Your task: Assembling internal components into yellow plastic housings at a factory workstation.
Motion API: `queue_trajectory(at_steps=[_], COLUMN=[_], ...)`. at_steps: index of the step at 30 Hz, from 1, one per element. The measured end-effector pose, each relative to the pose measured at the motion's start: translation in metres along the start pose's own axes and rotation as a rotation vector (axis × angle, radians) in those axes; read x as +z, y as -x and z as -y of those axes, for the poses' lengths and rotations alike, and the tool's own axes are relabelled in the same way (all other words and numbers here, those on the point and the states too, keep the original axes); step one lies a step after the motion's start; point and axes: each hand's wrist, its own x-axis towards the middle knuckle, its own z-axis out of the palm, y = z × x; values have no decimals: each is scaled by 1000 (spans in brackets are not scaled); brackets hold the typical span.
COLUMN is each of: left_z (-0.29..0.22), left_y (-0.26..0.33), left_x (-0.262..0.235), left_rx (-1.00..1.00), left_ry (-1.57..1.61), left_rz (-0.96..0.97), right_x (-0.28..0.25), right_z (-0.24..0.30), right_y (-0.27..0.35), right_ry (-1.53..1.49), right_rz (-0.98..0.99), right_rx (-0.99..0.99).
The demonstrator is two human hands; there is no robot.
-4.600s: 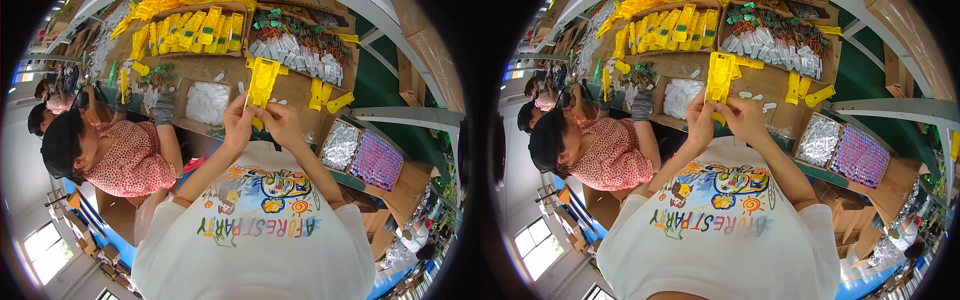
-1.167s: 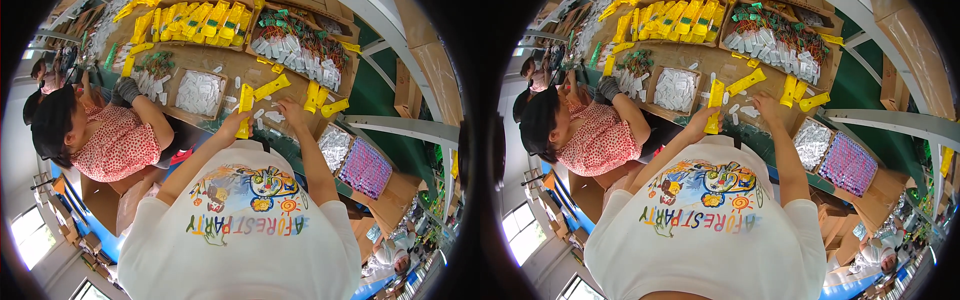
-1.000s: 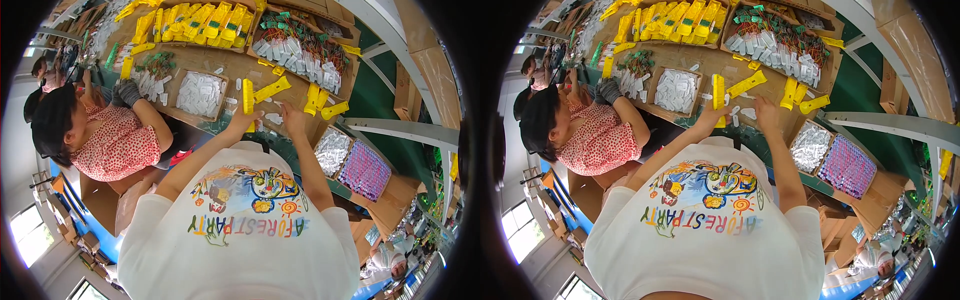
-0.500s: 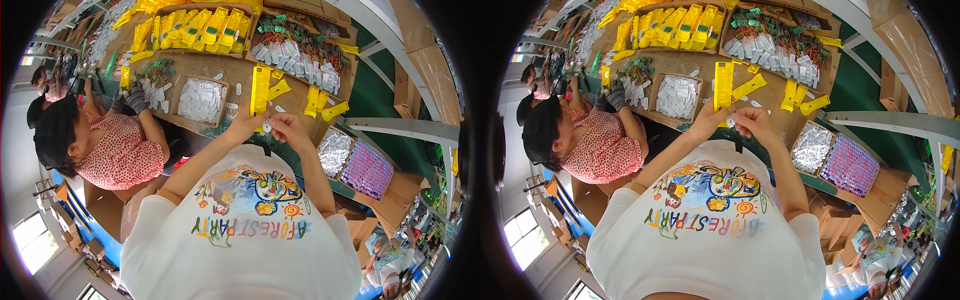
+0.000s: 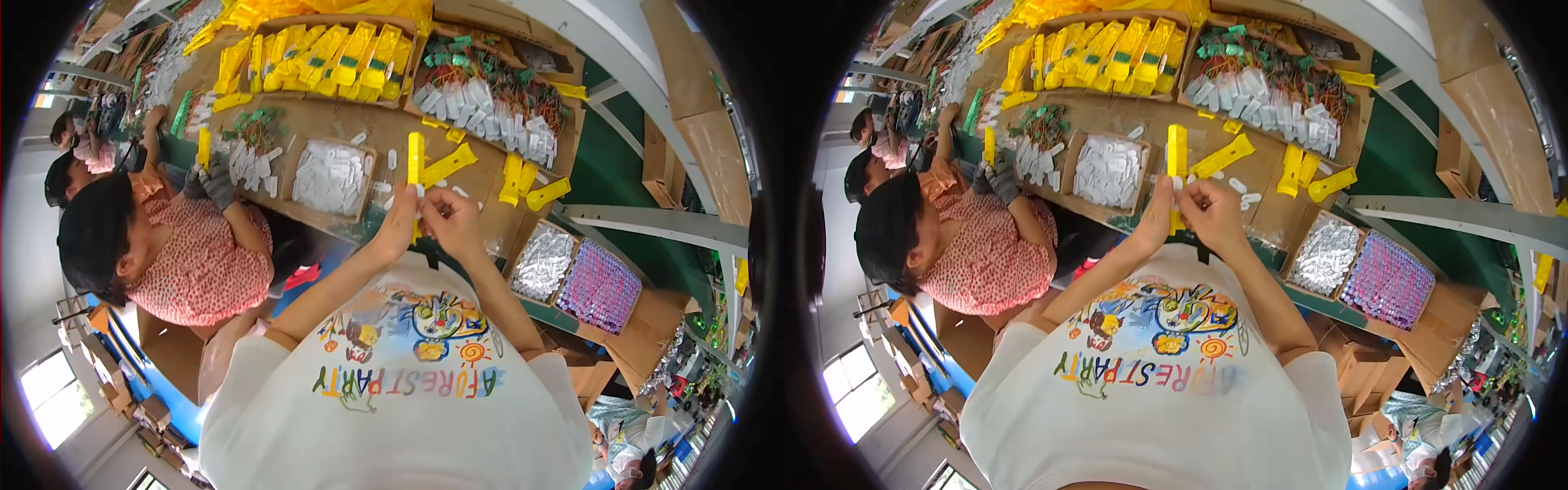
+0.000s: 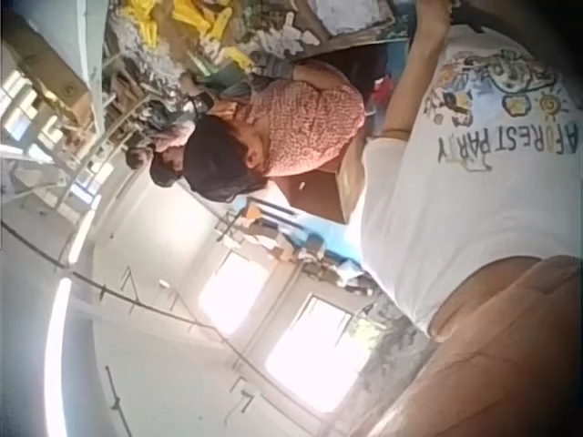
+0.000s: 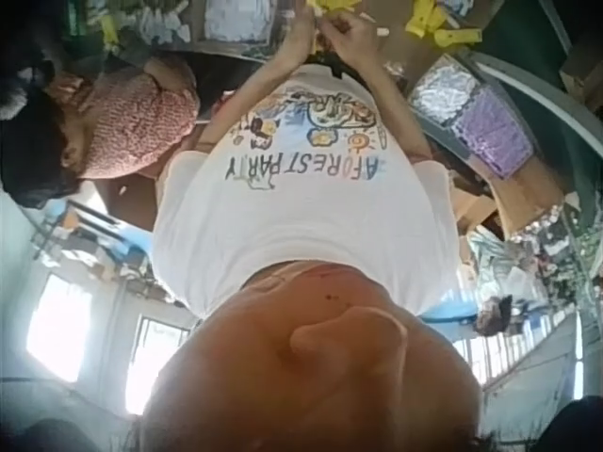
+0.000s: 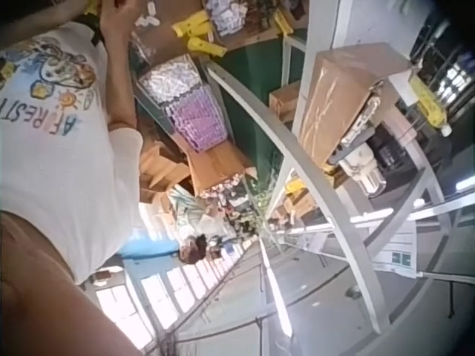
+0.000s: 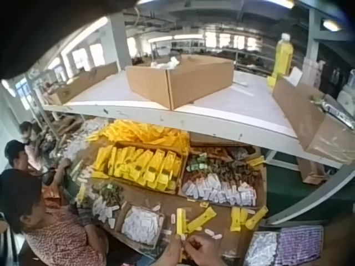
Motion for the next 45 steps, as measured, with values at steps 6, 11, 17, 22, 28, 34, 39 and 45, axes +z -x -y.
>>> queue_trajectory(at_steps=[6,11,17,22,28,34,39,45], left_z=[8,5,-6,-29,-87,-71,-62,-59], left_y=[2,7,5,-10,3,17,22,23], left_x=[-35,-59,-65,-44,21,38,42,39], left_rx=[-44,-100,-154,274,440,590,767,675], left_ry=[260,388,493,-280,21,-314,-462,-414], left_rz=[67,17,-25,-367,-33,-254,-348,-324], right_x=[-44,-100,-104,-78,-51,-57,-54,-41], right_z=[-14,-35,-12,48,57,46,50,38], right_y=[-112,-262,-254,-118,-12,23,28,31], right_ry=[309,910,703,-169,-292,-205,368,197], right_rz=[32,-722,-442,-82,148,54,-42,-133], right_rx=[-54,-601,-822,-333,-110,3,-463,-378])
